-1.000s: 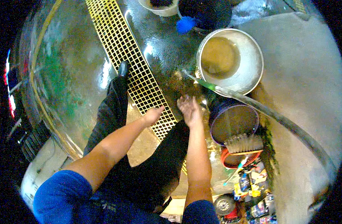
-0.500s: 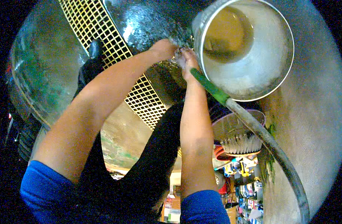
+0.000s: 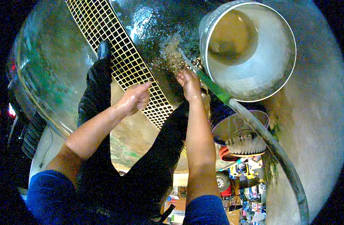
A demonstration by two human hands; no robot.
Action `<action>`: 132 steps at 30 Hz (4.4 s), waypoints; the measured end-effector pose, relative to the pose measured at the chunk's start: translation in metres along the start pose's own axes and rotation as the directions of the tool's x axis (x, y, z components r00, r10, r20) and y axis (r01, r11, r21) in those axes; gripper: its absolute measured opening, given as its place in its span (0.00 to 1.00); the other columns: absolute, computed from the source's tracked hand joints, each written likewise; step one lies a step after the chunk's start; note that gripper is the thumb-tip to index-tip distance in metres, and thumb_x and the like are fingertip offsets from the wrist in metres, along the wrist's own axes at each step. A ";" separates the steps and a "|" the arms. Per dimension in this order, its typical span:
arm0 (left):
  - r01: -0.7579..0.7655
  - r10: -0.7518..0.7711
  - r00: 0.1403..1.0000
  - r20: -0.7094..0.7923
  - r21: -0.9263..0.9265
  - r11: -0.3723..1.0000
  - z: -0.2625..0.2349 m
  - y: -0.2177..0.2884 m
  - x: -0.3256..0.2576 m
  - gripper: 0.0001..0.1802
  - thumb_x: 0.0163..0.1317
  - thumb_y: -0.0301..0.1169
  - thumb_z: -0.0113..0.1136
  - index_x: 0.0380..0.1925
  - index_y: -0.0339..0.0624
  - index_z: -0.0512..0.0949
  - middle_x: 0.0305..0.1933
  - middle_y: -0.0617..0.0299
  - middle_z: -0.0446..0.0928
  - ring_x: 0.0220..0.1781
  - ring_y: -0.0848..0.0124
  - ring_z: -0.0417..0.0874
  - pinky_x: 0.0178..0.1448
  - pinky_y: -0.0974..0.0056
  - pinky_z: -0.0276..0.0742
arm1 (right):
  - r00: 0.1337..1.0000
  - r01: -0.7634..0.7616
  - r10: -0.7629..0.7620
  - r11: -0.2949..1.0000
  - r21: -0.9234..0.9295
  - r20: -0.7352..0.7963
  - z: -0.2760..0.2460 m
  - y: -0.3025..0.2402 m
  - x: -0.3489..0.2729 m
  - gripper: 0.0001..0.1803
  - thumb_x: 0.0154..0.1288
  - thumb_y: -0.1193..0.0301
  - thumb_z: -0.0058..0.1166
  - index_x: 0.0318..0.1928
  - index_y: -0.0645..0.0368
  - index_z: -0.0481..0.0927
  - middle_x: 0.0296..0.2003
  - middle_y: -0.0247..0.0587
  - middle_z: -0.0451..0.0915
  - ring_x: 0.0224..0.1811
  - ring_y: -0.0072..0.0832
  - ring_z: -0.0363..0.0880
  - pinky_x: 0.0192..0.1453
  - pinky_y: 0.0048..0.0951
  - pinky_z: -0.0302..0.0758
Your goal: The person washes their hands and a red cloth under a stream of water, then folds the cloth. They later pick up a blue container of oil and unscrew the cap.
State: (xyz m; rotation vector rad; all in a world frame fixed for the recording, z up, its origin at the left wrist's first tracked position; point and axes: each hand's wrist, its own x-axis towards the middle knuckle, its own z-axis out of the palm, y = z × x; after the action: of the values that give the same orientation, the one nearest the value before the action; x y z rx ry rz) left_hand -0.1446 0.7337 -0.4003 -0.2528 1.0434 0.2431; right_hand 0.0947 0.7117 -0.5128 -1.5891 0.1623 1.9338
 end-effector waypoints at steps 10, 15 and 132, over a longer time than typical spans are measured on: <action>-0.116 0.133 0.991 0.009 -0.430 0.895 -0.040 0.058 0.009 0.28 0.73 0.52 0.40 0.15 0.49 0.59 0.18 0.67 0.56 0.22 0.71 0.57 0.28 0.65 0.55 | 1.000 -0.023 0.009 0.815 -0.580 -0.028 0.067 -0.050 0.072 0.32 0.71 0.52 0.45 0.61 0.70 0.67 0.55 0.56 0.74 0.60 0.46 0.71 0.65 0.41 0.68; -0.224 0.288 0.953 0.093 -0.427 0.876 -0.064 0.061 0.013 0.27 0.69 0.52 0.47 0.23 0.41 0.76 0.26 0.57 0.74 0.34 0.62 0.76 0.43 0.59 0.74 | 0.973 0.178 -0.229 0.763 -0.621 -0.002 0.117 -0.010 0.036 0.35 0.73 0.48 0.40 0.64 0.68 0.67 0.63 0.52 0.69 0.64 0.40 0.68 0.66 0.38 0.64; -0.198 0.227 0.972 0.053 -0.325 0.925 -0.066 0.003 0.030 0.48 0.65 0.66 0.36 0.73 0.43 0.43 0.77 0.50 0.45 0.78 0.55 0.46 0.77 0.49 0.46 | 0.929 -0.139 -0.224 0.528 -0.838 -0.295 0.240 0.075 -0.056 0.43 0.71 0.40 0.23 0.72 0.62 0.51 0.72 0.60 0.45 0.75 0.56 0.39 0.75 0.58 0.35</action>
State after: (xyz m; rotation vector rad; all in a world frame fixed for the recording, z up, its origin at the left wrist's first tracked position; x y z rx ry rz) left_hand -0.1853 0.7174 -0.4586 -0.4160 0.9395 0.6178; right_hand -0.1437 0.7421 -0.4186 -2.5566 -0.8257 1.7024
